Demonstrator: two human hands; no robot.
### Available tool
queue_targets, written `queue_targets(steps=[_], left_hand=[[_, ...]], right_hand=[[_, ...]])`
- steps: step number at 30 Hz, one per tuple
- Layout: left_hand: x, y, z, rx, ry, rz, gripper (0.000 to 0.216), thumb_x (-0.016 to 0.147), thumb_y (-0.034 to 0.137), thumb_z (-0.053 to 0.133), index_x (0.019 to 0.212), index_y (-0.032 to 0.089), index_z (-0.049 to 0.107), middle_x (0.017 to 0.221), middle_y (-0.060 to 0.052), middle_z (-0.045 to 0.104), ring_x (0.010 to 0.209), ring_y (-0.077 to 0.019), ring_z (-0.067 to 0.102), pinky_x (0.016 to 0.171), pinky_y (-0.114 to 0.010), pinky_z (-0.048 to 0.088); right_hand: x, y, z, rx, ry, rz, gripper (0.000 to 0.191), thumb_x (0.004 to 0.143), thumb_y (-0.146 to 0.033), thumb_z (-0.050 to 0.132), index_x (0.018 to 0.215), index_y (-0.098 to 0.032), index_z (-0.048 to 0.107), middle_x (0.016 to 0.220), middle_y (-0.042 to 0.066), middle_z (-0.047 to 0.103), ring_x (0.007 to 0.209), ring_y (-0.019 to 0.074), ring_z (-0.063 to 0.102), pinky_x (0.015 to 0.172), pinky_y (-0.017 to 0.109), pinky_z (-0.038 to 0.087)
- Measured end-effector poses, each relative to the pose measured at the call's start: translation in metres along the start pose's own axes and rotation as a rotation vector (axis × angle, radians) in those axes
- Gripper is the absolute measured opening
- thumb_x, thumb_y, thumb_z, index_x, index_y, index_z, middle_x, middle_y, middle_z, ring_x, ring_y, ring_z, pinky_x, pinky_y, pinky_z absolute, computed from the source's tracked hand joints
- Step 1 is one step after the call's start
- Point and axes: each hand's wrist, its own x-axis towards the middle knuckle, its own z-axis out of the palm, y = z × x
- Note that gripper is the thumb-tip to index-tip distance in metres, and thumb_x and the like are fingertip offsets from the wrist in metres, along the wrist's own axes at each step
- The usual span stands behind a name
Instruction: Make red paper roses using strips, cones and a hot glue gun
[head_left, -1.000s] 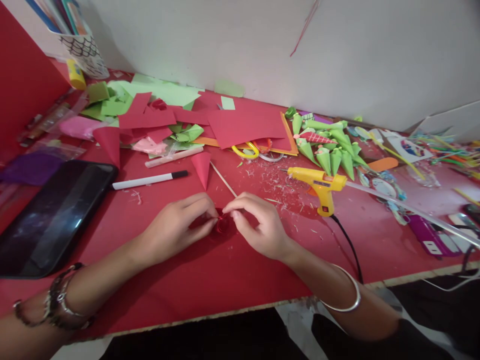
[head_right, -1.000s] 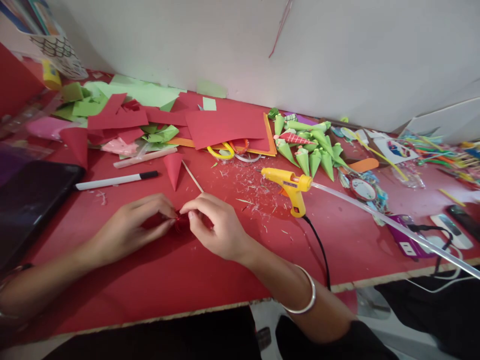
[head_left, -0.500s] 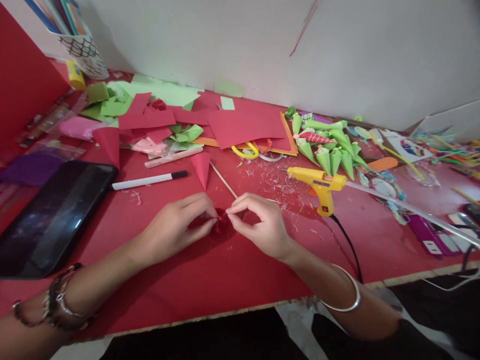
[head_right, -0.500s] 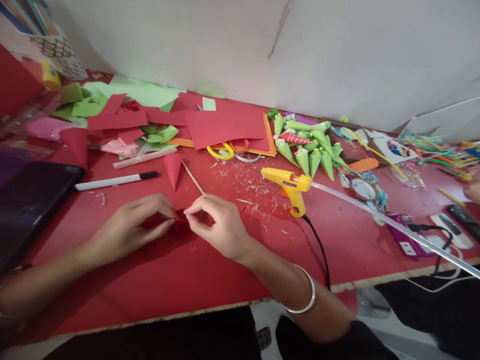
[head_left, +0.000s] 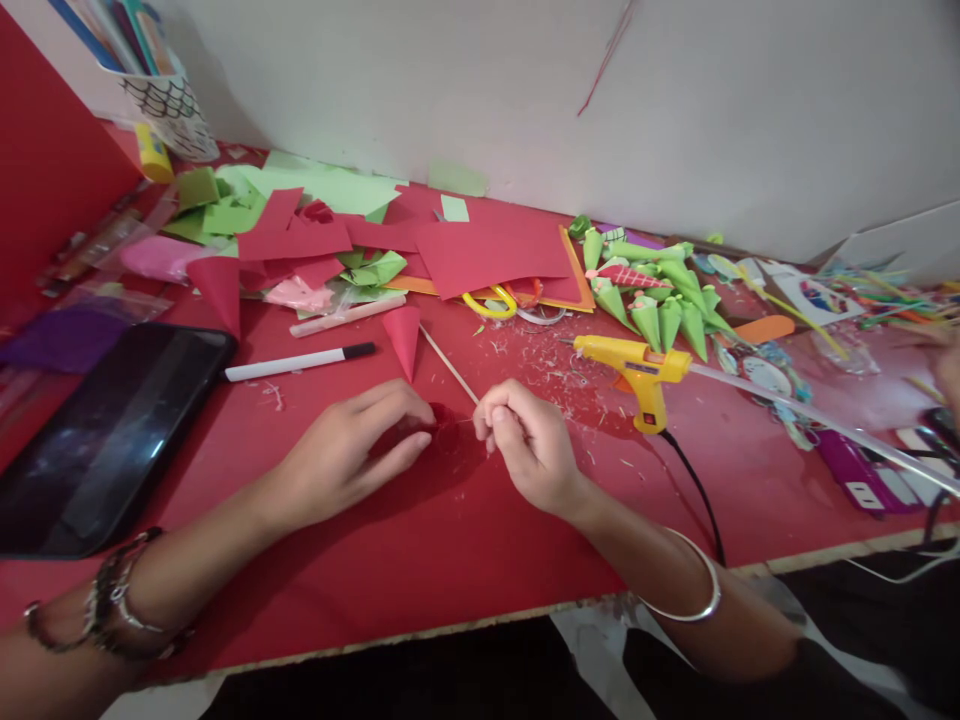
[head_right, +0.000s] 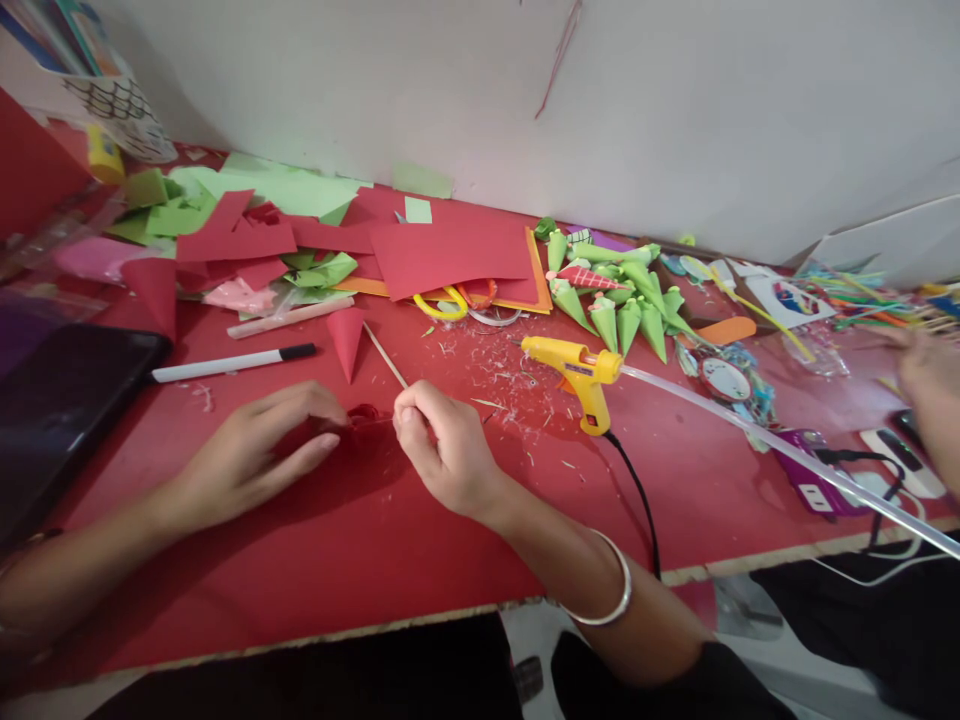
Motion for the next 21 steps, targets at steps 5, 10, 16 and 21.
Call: queue_targets(steps=[5, 10, 16, 21], left_hand=[[-0.001, -0.001, -0.003, 0.002, 0.051, -0.009, 0.012, 0.086, 0.015, 0.036, 0.089, 0.017, 0.047, 0.082, -0.001, 0.052, 0.073, -0.0116, 0.05, 0.067, -0.022, 0.039], [0.001, -0.002, -0.004, 0.016, 0.089, -0.02, 0.01, 0.086, 0.018, 0.036, 0.083, 0.017, 0.045, 0.078, -0.001, 0.05, 0.071, -0.0126, 0.048, 0.065, -0.024, 0.039], [0.005, -0.002, 0.003, 0.055, 0.014, -0.085, 0.05, 0.074, 0.036, 0.057, 0.116, 0.019, 0.035, 0.113, -0.009, 0.046, 0.099, -0.0215, 0.047, 0.082, -0.033, 0.042], [0.008, -0.003, 0.016, 0.024, -0.106, -0.085, 0.076, 0.07, 0.034, 0.062, 0.131, 0.025, 0.018, 0.124, -0.009, 0.045, 0.111, -0.0242, 0.044, 0.091, -0.038, 0.038]], right_hand=[[0.001, 0.0, -0.001, -0.008, 0.01, 0.004, 0.017, 0.086, -0.017, 0.035, 0.07, -0.018, 0.042, 0.06, -0.004, 0.046, 0.051, 0.0068, 0.043, 0.052, 0.021, 0.036], [0.0, 0.003, 0.003, 0.02, 0.065, 0.054, 0.008, 0.084, -0.019, 0.043, 0.076, -0.019, 0.044, 0.067, -0.002, 0.048, 0.056, 0.0079, 0.047, 0.052, 0.022, 0.038], [-0.001, 0.004, 0.007, 0.224, 0.079, 0.069, 0.004, 0.082, -0.017, 0.047, 0.082, -0.02, 0.045, 0.074, -0.002, 0.05, 0.058, 0.0072, 0.048, 0.053, 0.022, 0.04], [0.002, 0.005, 0.005, 0.321, 0.153, 0.14, 0.007, 0.08, -0.019, 0.053, 0.076, -0.019, 0.047, 0.071, -0.003, 0.05, 0.056, 0.0066, 0.046, 0.052, 0.021, 0.038]])
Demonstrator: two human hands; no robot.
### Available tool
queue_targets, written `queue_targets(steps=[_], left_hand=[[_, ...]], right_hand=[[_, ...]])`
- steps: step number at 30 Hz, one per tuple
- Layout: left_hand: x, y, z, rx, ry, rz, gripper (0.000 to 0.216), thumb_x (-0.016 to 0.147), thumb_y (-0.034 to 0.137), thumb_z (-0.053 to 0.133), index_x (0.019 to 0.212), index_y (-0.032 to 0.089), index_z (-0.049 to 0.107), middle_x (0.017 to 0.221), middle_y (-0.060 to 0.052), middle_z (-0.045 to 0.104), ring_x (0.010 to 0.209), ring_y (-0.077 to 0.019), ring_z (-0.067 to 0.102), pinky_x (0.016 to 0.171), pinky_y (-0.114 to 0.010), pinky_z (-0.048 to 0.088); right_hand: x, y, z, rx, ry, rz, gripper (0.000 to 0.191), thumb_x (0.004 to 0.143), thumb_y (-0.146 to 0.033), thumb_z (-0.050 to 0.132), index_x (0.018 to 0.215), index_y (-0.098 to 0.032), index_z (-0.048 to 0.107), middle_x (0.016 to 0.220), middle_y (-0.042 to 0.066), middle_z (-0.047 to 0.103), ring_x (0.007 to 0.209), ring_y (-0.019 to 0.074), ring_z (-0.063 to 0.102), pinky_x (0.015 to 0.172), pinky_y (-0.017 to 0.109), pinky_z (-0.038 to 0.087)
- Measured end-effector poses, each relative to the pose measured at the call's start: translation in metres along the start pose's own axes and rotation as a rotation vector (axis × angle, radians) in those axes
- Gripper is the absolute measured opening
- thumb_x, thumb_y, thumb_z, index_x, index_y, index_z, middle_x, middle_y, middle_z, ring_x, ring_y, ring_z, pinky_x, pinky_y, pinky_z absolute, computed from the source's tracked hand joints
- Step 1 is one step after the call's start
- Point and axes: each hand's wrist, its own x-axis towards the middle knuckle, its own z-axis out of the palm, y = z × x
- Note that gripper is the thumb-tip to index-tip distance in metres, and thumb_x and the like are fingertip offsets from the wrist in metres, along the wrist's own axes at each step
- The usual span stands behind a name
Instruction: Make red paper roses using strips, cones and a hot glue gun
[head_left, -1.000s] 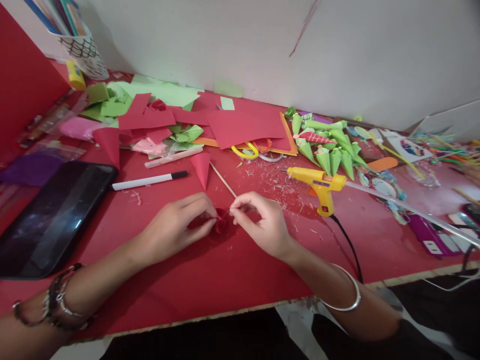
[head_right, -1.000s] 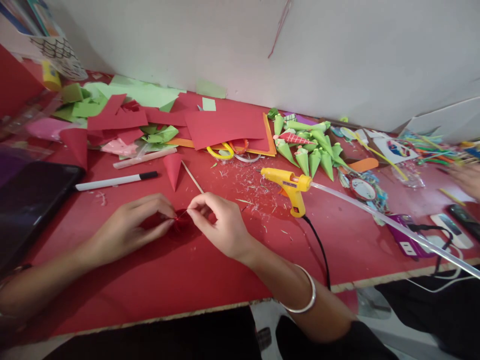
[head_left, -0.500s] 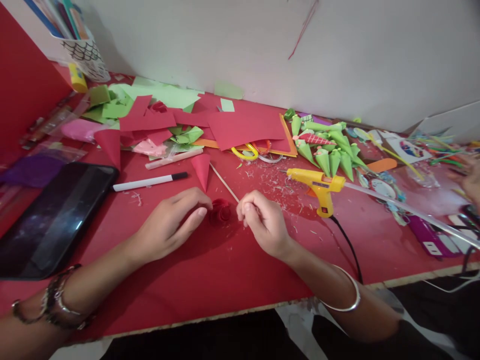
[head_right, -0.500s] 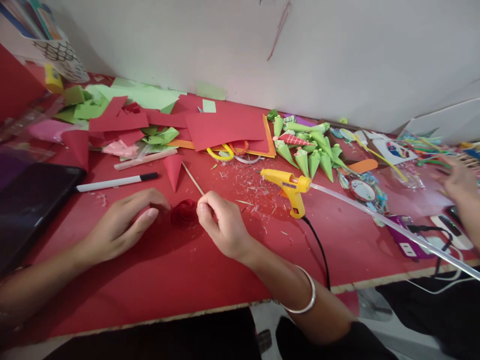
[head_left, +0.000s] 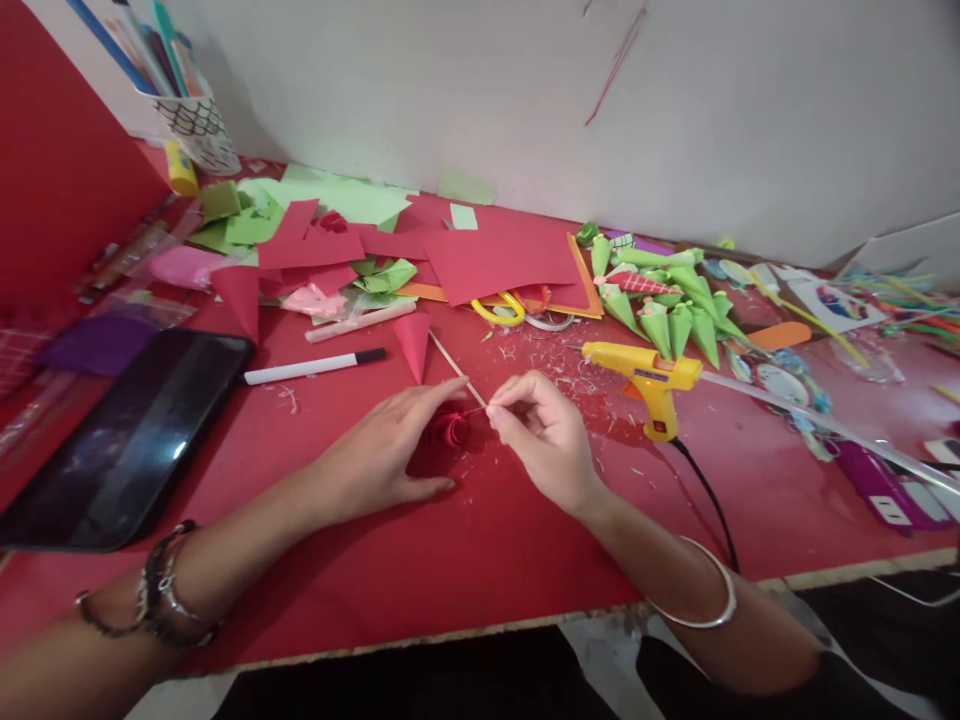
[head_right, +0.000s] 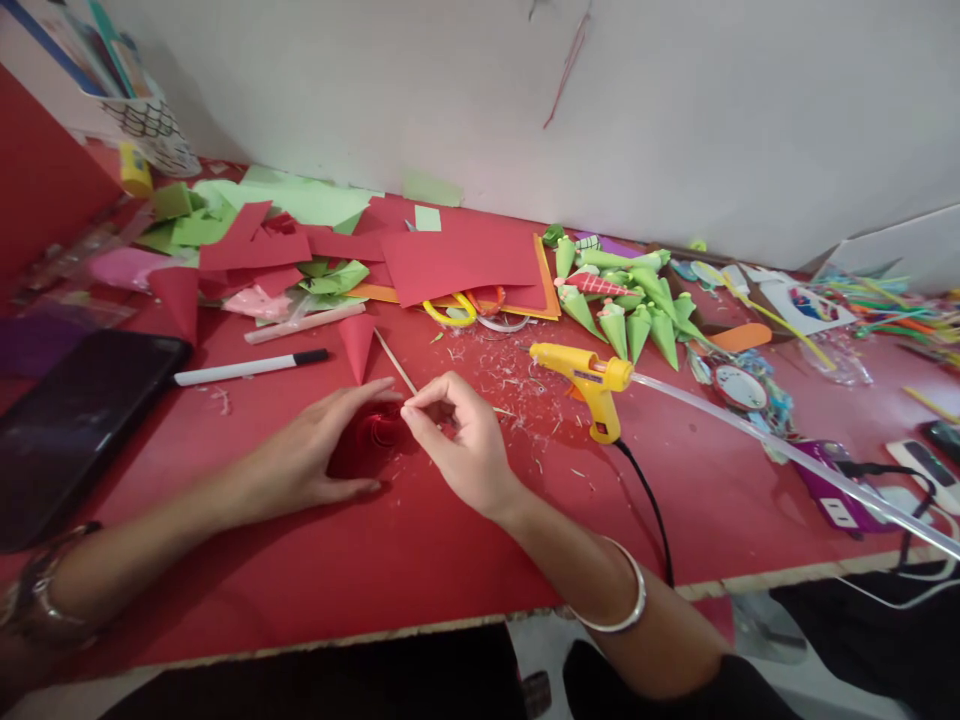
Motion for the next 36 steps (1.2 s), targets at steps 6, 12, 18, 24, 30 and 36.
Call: queue_targets(steps=[6, 12, 18, 24, 30, 36], left_hand=[[-0.001, -0.002, 0.003, -0.009, -0.003, -0.038, 0.067, 0.073, 0.025, 0.058, 0.13, 0.022, 0.023, 0.107, -0.009, 0.054, 0.093, -0.0216, 0.053, 0.08, -0.036, 0.043], [-0.003, 0.0, 0.001, -0.08, 0.062, -0.003, 0.066, 0.072, 0.026, 0.06, 0.129, 0.022, 0.026, 0.099, -0.008, 0.053, 0.08, -0.0188, 0.054, 0.07, -0.033, 0.046], [-0.005, -0.001, 0.003, -0.092, 0.13, 0.088, 0.076, 0.071, 0.025, 0.063, 0.131, 0.022, 0.017, 0.101, -0.009, 0.05, 0.086, -0.0199, 0.052, 0.072, -0.031, 0.046], [-0.005, 0.002, -0.001, 0.0, 0.152, 0.215, 0.071, 0.07, 0.022, 0.064, 0.128, 0.02, 0.023, 0.102, -0.009, 0.053, 0.083, -0.019, 0.049, 0.073, -0.03, 0.044], [-0.002, 0.009, -0.006, -0.344, 0.125, 0.043, 0.042, 0.073, 0.025, 0.061, 0.11, 0.022, 0.043, 0.102, -0.006, 0.053, 0.089, -0.018, 0.05, 0.077, -0.029, 0.042], [0.003, 0.001, -0.009, -1.106, 0.238, -0.259, 0.015, 0.075, 0.035, 0.052, 0.081, 0.02, 0.05, 0.073, 0.002, 0.043, 0.061, -0.0092, 0.043, 0.059, -0.022, 0.042]], right_hand=[[0.001, -0.002, -0.004, -0.115, -0.059, -0.003, 0.02, 0.089, -0.024, 0.038, 0.077, -0.018, 0.053, 0.067, -0.002, 0.05, 0.057, 0.0072, 0.047, 0.055, 0.022, 0.039], [0.001, -0.005, -0.005, -0.308, -0.286, -0.053, 0.034, 0.077, -0.036, 0.055, 0.105, -0.019, 0.045, 0.088, 0.003, 0.05, 0.073, 0.013, 0.049, 0.063, 0.027, 0.044], [-0.003, -0.005, 0.001, -0.398, -0.395, -0.05, 0.051, 0.069, -0.036, 0.065, 0.111, -0.021, 0.041, 0.102, 0.006, 0.052, 0.087, 0.0176, 0.052, 0.074, 0.034, 0.046], [-0.006, -0.004, 0.003, -0.301, -0.394, -0.155, 0.047, 0.071, -0.03, 0.065, 0.109, -0.022, 0.039, 0.102, 0.006, 0.052, 0.087, 0.0164, 0.054, 0.074, 0.031, 0.048], [-0.007, -0.004, 0.001, -0.244, -0.304, -0.224, 0.046, 0.07, -0.029, 0.065, 0.107, -0.024, 0.038, 0.089, 0.002, 0.05, 0.074, 0.0136, 0.052, 0.068, 0.029, 0.047], [-0.006, -0.001, -0.001, -0.233, -0.264, -0.196, 0.039, 0.075, -0.024, 0.057, 0.108, -0.022, 0.037, 0.087, 0.002, 0.046, 0.069, 0.0112, 0.05, 0.068, 0.029, 0.046]])
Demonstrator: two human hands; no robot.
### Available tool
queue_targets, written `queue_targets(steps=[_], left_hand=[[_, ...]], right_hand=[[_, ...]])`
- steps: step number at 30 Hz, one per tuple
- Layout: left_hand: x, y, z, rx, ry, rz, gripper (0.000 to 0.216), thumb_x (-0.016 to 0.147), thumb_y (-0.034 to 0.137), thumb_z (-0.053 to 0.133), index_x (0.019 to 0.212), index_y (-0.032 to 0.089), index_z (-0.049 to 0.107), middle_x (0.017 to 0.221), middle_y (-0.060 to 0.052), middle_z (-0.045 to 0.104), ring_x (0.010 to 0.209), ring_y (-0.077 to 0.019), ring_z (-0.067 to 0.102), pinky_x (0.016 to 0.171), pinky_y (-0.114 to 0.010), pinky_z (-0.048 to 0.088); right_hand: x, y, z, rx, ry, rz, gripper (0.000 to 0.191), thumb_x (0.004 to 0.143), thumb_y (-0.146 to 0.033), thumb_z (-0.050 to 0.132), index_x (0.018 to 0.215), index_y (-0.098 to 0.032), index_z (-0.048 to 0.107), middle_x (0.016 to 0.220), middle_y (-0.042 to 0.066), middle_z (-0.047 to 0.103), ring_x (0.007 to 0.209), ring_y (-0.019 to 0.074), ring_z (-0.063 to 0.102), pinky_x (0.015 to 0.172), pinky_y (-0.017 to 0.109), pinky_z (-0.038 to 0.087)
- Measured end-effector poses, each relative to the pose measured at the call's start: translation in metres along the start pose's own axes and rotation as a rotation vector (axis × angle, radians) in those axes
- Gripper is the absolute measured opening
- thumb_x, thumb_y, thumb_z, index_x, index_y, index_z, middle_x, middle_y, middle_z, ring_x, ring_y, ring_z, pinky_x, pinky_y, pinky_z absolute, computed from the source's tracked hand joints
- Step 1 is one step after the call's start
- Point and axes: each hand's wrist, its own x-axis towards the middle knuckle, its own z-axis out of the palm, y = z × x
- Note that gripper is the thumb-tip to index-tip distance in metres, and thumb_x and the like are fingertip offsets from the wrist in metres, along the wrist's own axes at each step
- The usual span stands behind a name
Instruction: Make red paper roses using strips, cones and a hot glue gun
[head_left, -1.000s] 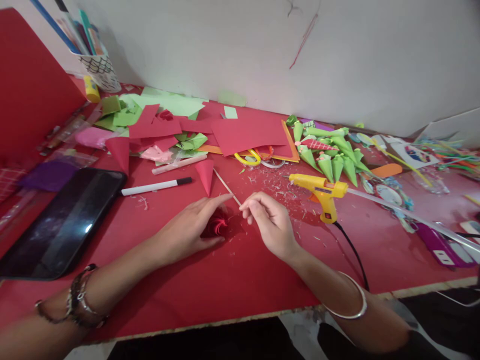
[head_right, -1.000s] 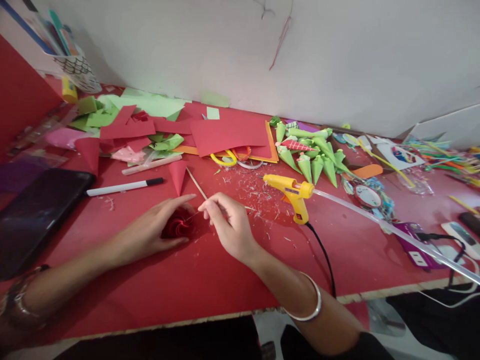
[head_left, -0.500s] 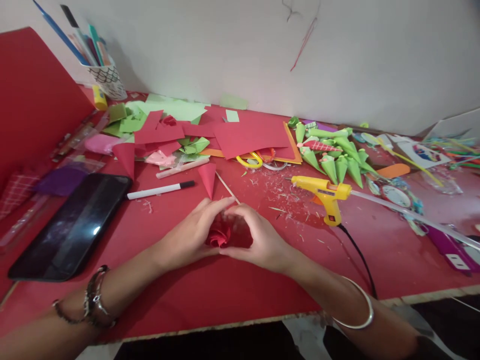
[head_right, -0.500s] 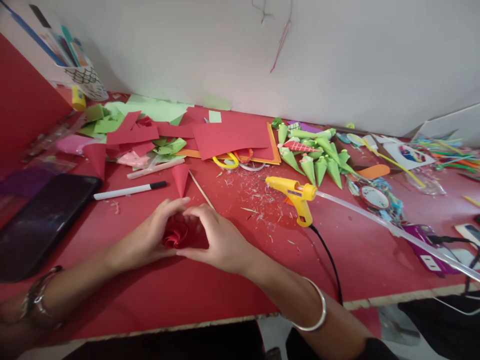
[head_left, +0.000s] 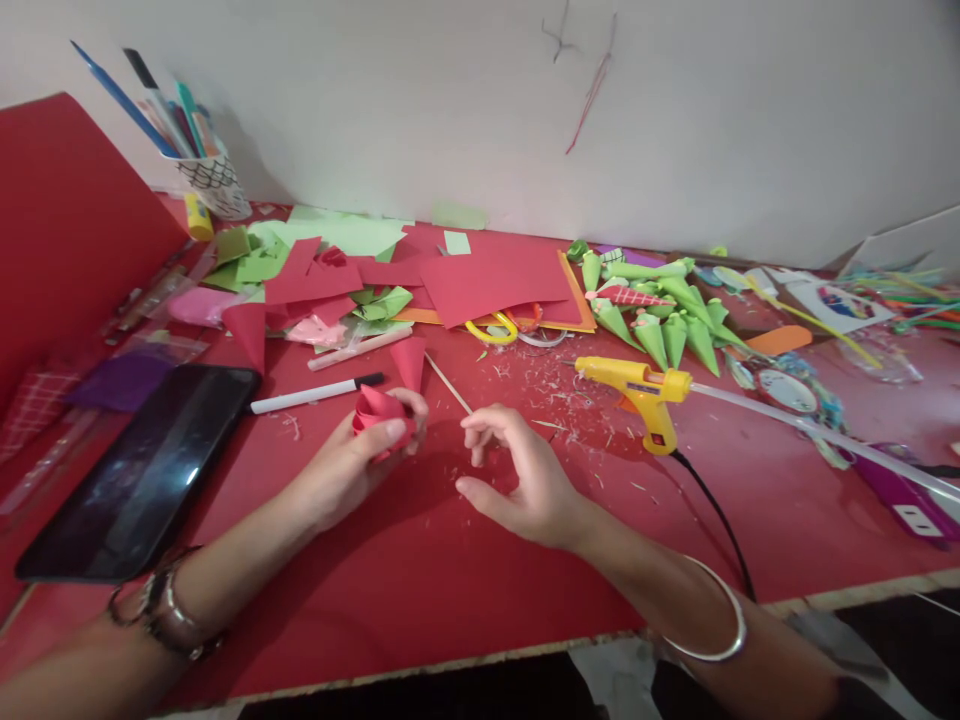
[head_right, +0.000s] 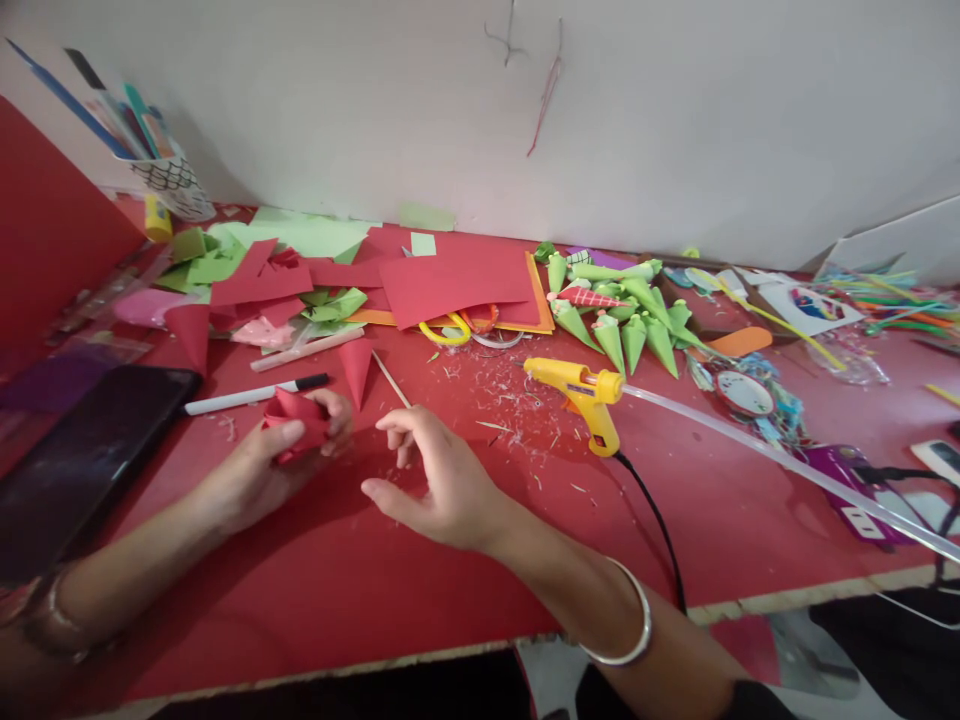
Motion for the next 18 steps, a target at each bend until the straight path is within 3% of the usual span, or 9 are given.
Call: queue_targets(steps=[3, 7, 14, 18], left_hand=[[0.0033, 0.0032, 0.0008, -0.272, 0.081, -0.082, 0.016, 0.076, 0.035, 0.048, 0.072, 0.02, 0.044, 0.07, 0.002, 0.037, 0.055, -0.0077, 0.038, 0.057, -0.022, 0.043], [0.004, 0.0086, 0.0031, -0.349, 0.152, -0.152, 0.016, 0.078, 0.035, 0.042, 0.073, 0.02, 0.039, 0.076, 0.0, 0.039, 0.058, -0.0083, 0.038, 0.059, -0.022, 0.046], [0.0034, 0.0087, 0.0002, -0.256, 0.141, -0.159, 0.023, 0.078, 0.041, 0.039, 0.072, 0.02, 0.033, 0.069, 0.002, 0.031, 0.051, -0.0077, 0.03, 0.061, -0.027, 0.047], [0.0024, 0.0065, -0.0022, -0.22, 0.073, -0.108, 0.027, 0.077, 0.046, 0.039, 0.07, 0.021, 0.032, 0.064, 0.004, 0.027, 0.046, -0.0064, 0.026, 0.061, -0.028, 0.045]], right_hand=[[0.0008, 0.0, -0.0007, -0.03, -0.01, 0.009, 0.035, 0.076, -0.024, 0.055, 0.107, -0.021, 0.038, 0.086, 0.002, 0.047, 0.07, 0.0119, 0.05, 0.068, 0.029, 0.046], [0.0022, -0.0012, -0.0015, -0.053, -0.026, 0.014, 0.031, 0.076, -0.023, 0.053, 0.104, -0.02, 0.04, 0.085, 0.002, 0.047, 0.07, 0.0118, 0.05, 0.068, 0.029, 0.045], [0.003, -0.0028, -0.0018, -0.075, -0.046, 0.019, 0.028, 0.077, -0.024, 0.05, 0.103, -0.021, 0.041, 0.084, 0.002, 0.047, 0.068, 0.0116, 0.05, 0.068, 0.029, 0.045], [0.0027, -0.0035, -0.0023, -0.086, -0.049, 0.014, 0.026, 0.078, -0.024, 0.05, 0.102, -0.02, 0.041, 0.084, 0.002, 0.048, 0.068, 0.0112, 0.05, 0.067, 0.028, 0.045]])
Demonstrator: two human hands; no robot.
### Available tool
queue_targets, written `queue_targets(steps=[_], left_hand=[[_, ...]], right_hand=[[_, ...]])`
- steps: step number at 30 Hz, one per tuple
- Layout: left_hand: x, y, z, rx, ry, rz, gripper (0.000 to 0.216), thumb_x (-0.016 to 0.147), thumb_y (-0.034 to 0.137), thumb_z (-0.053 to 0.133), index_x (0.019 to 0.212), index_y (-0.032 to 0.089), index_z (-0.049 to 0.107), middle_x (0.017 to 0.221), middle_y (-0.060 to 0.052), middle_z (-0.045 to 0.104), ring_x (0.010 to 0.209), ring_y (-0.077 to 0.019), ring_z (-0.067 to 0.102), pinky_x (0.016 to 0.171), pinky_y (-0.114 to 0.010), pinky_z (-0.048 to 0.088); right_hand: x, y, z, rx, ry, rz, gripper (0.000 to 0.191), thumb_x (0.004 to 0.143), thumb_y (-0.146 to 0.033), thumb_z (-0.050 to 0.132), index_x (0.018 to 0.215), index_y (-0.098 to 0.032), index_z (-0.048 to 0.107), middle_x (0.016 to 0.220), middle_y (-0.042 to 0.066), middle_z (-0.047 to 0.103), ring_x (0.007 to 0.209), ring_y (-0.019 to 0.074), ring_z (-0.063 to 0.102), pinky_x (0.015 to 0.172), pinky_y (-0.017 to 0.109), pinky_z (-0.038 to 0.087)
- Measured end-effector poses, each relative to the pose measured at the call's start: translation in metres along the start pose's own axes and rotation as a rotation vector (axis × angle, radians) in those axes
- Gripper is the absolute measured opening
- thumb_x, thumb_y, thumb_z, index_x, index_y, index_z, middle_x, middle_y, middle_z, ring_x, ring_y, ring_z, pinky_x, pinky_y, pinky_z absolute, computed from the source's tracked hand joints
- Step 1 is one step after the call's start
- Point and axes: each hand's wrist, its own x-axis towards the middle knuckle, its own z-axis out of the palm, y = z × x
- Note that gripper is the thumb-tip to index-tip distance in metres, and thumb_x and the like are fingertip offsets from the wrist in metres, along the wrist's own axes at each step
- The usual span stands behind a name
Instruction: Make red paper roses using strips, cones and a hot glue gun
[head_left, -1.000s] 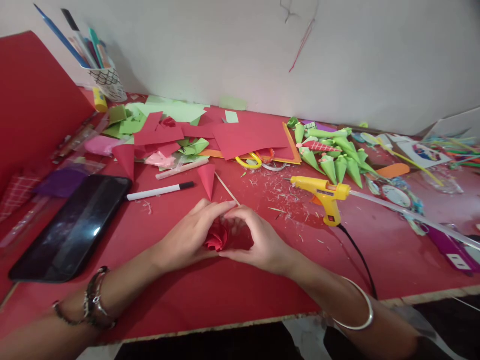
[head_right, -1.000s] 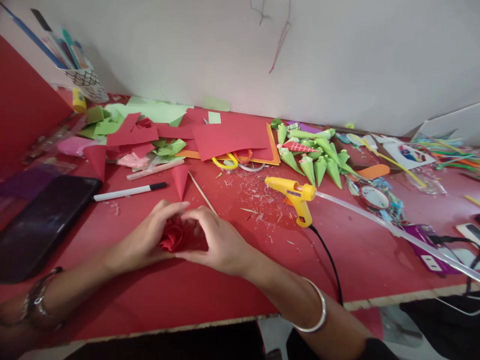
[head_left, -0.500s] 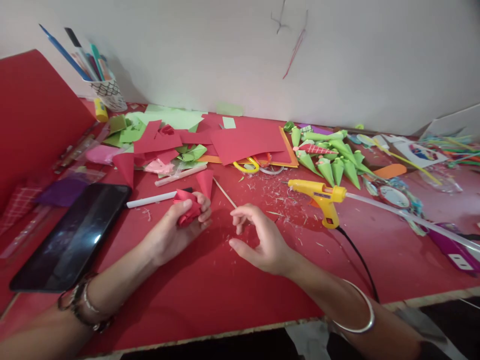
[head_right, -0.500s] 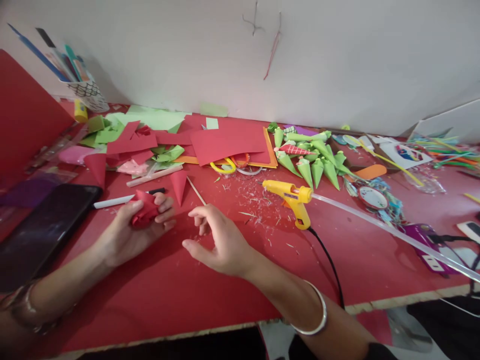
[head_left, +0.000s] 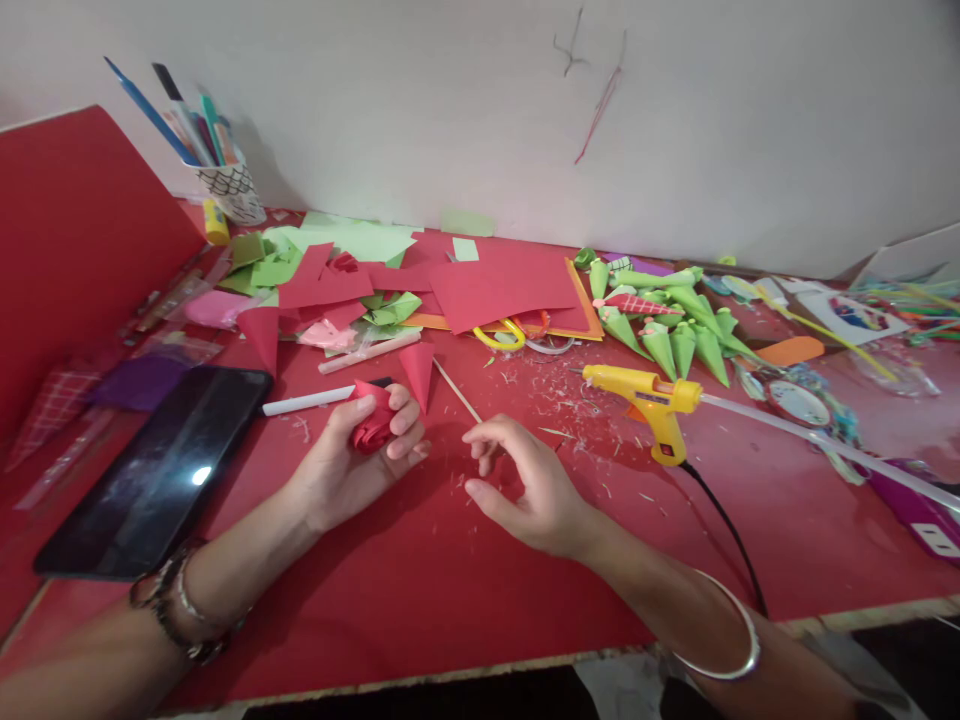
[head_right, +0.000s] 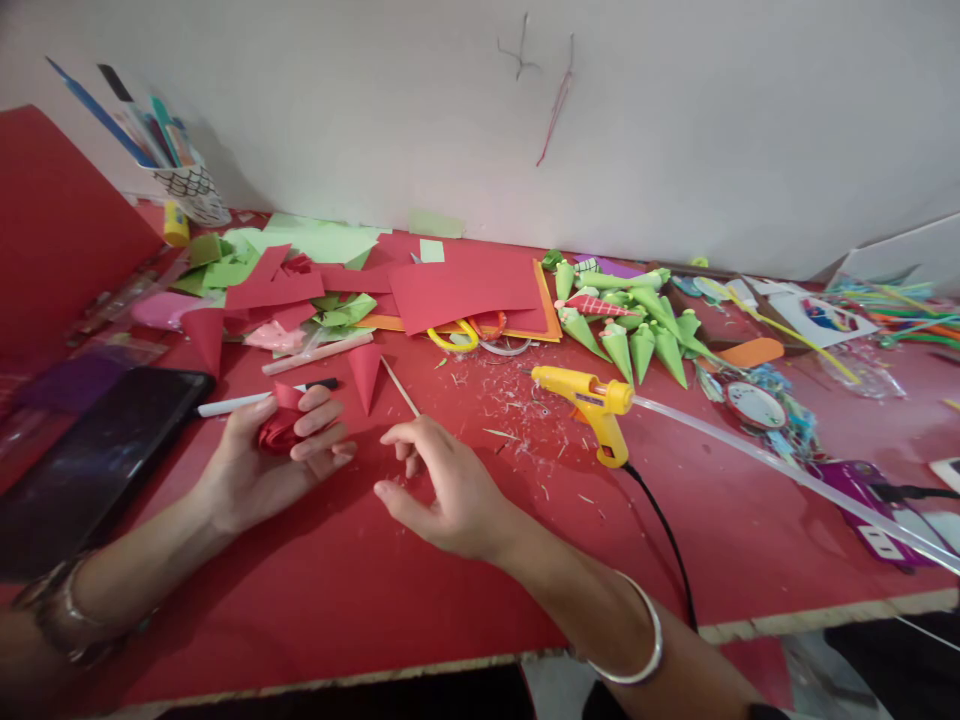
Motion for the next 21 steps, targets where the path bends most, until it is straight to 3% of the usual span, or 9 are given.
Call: queue_targets(steps=[3, 8, 10, 16, 21], left_hand=[[-0.004, -0.002, 0.002, 0.057, -0.101, 0.071, 0.028, 0.076, 0.045, 0.045, 0.068, 0.02, 0.033, 0.06, 0.006, 0.033, 0.043, -0.0055, 0.029, 0.053, -0.025, 0.041], [-0.016, -0.006, 0.013, 0.761, -0.28, 0.287, 0.01, 0.071, 0.02, 0.058, 0.071, 0.017, 0.049, 0.067, 0.001, 0.05, 0.06, -0.01, 0.047, 0.056, -0.023, 0.04], [-0.018, -0.006, 0.016, 0.933, -0.318, 0.388, 0.006, 0.071, 0.018, 0.057, 0.072, 0.017, 0.051, 0.069, 0.0, 0.052, 0.062, -0.0104, 0.048, 0.06, -0.023, 0.041], [-0.017, -0.006, 0.014, 1.104, -0.363, 0.524, 0.004, 0.074, 0.017, 0.055, 0.076, 0.017, 0.051, 0.072, -0.001, 0.055, 0.066, -0.0112, 0.051, 0.063, -0.023, 0.044], [-0.018, -0.008, 0.012, 1.124, -0.346, 0.575, 0.015, 0.072, 0.016, 0.057, 0.085, 0.018, 0.049, 0.078, -0.001, 0.057, 0.07, -0.0102, 0.054, 0.065, -0.02, 0.045]], right_hand=[[0.0, 0.0, -0.001, -0.019, -0.009, -0.011, 0.024, 0.078, -0.023, 0.05, 0.101, -0.02, 0.042, 0.082, 0.001, 0.047, 0.067, 0.011, 0.049, 0.066, 0.028, 0.044], [-0.001, 0.0, -0.002, -0.077, -0.018, -0.046, 0.024, 0.078, -0.023, 0.051, 0.101, -0.019, 0.043, 0.083, 0.002, 0.049, 0.071, 0.0121, 0.049, 0.066, 0.027, 0.044], [-0.001, 0.001, -0.002, -0.088, -0.02, -0.053, 0.024, 0.077, -0.023, 0.051, 0.1, -0.019, 0.044, 0.082, 0.002, 0.049, 0.073, 0.0127, 0.049, 0.066, 0.027, 0.043], [0.0, -0.001, -0.002, -0.074, 0.002, -0.067, 0.024, 0.076, -0.016, 0.048, 0.099, -0.02, 0.044, 0.081, 0.001, 0.049, 0.071, 0.0119, 0.049, 0.065, 0.026, 0.043], [-0.001, -0.003, -0.003, -0.079, 0.006, -0.082, 0.025, 0.075, -0.017, 0.049, 0.099, -0.02, 0.044, 0.082, 0.002, 0.05, 0.071, 0.0117, 0.049, 0.065, 0.025, 0.043]])
